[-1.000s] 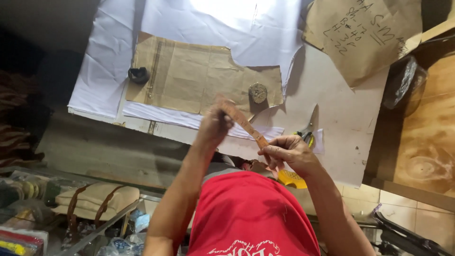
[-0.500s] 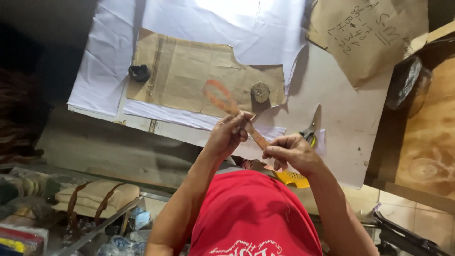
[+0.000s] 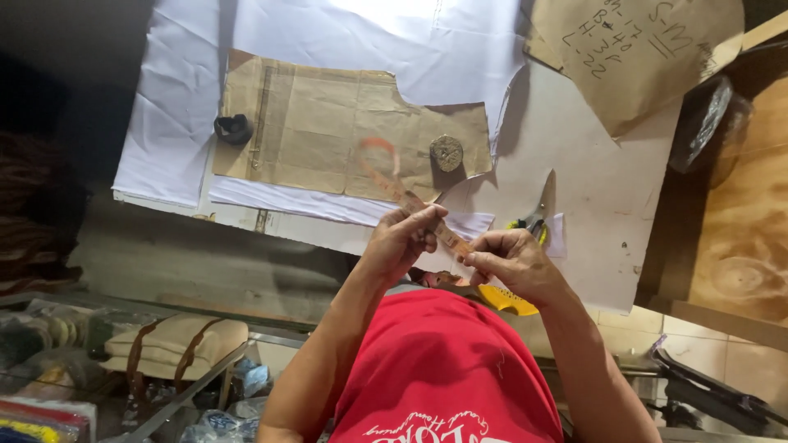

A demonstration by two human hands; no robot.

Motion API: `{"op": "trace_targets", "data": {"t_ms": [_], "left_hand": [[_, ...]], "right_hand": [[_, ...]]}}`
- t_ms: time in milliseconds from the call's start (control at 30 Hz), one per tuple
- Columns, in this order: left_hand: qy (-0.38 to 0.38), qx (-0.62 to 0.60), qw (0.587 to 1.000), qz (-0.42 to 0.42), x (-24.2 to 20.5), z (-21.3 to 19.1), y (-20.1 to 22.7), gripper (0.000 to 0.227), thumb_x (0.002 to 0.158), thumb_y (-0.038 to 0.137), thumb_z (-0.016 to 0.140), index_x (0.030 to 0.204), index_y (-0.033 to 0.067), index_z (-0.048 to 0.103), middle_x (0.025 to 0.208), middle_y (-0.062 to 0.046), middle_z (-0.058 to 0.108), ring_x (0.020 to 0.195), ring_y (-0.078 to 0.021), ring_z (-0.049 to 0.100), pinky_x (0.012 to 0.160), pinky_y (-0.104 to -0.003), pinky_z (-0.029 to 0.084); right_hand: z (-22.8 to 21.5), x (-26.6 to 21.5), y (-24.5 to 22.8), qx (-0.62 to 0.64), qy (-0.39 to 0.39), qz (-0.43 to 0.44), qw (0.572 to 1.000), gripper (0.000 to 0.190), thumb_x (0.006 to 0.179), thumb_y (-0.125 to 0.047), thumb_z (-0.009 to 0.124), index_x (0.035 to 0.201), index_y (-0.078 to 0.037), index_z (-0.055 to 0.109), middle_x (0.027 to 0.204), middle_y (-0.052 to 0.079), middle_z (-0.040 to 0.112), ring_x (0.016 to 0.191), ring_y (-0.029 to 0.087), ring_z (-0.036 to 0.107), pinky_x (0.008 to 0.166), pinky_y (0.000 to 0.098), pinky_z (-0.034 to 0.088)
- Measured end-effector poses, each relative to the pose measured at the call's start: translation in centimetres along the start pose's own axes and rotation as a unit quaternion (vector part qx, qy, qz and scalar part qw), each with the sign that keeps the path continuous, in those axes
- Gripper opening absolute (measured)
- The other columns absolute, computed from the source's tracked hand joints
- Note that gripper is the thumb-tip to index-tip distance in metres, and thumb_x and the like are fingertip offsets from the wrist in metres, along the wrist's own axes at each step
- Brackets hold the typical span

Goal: The person measures a piece of white fabric using a measuring tape and a paper pattern. They then use scissors to cut the fabric along the pattern's edge. After cutting, they place the scissors down and handle the measuring tape again.

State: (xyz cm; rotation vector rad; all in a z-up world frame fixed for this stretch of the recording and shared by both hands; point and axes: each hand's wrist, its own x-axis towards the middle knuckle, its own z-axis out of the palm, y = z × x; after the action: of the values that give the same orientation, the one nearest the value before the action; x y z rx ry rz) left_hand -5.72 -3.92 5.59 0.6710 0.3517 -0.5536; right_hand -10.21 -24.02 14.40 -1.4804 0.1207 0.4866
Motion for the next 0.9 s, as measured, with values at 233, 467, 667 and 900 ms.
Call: {"op": "trace_targets", "data": {"t_ms": [233,467,667,900], "left_hand": [[-0.002,0.001,1.0,0.023,-0.3,-0.2,0.1,0.024,0.096,0.009,0.074,0.109,-0.0102,0.071,0.072,-0.013,0.061,0.055,-0.0188,0.069,0.052,-0.03,0.057],[-0.018,0.013,0.998,0.051,-1.9,1.7,0.9,0.026,0.096,0.009,0.073,0.112,-0.011,0.071,0.079,-0.017,0.068,0.06,-0.0164,0.069,0.054,-0.026,0.057],[-0.043,0.014,0.997,0.069,-1.5,1.1,0.6,0.025,0.097,0.009,0.073,0.113,-0.0094,0.071,0.079,-0.018,0.067,0.06,-0.0171,0.064,0.055,-0.026,0.056],[-0.043,0.006,0.996,0.076,-1.7,0.6,0.0,0.024,0.095,0.006,0.073,0.114,-0.0092,0.072,0.086,-0.02,0.07,0.062,-0.017,0.064,0.056,-0.026,0.054]], "right_hand": [[1.0,-0.3,0.1,0.027,0.006,0.006,1.0,0.008,0.086,0.003,0.073,0.086,0.01,0.073,0.061,0.019,0.072,0.053,0.018,0.071,0.052,0.0262,0.056],[2.0,0.2,1.5,0.066,0.052,-0.014,0.996,0.021,0.087,0.005,0.075,0.105,0.015,0.071,0.07,0.022,0.074,0.054,0.022,0.074,0.051,0.0293,0.062],[1.8,0.5,2.9,0.067,0.078,-0.032,0.994,0.023,0.084,0.009,0.078,0.105,0.015,0.073,0.07,0.024,0.073,0.055,0.022,0.073,0.051,0.0316,0.063],[2.3,0.1,3.2,0.075,0.092,-0.05,0.992,0.024,0.081,0.009,0.079,0.103,0.015,0.073,0.067,0.022,0.072,0.054,0.02,0.072,0.05,0.0296,0.062]]}}
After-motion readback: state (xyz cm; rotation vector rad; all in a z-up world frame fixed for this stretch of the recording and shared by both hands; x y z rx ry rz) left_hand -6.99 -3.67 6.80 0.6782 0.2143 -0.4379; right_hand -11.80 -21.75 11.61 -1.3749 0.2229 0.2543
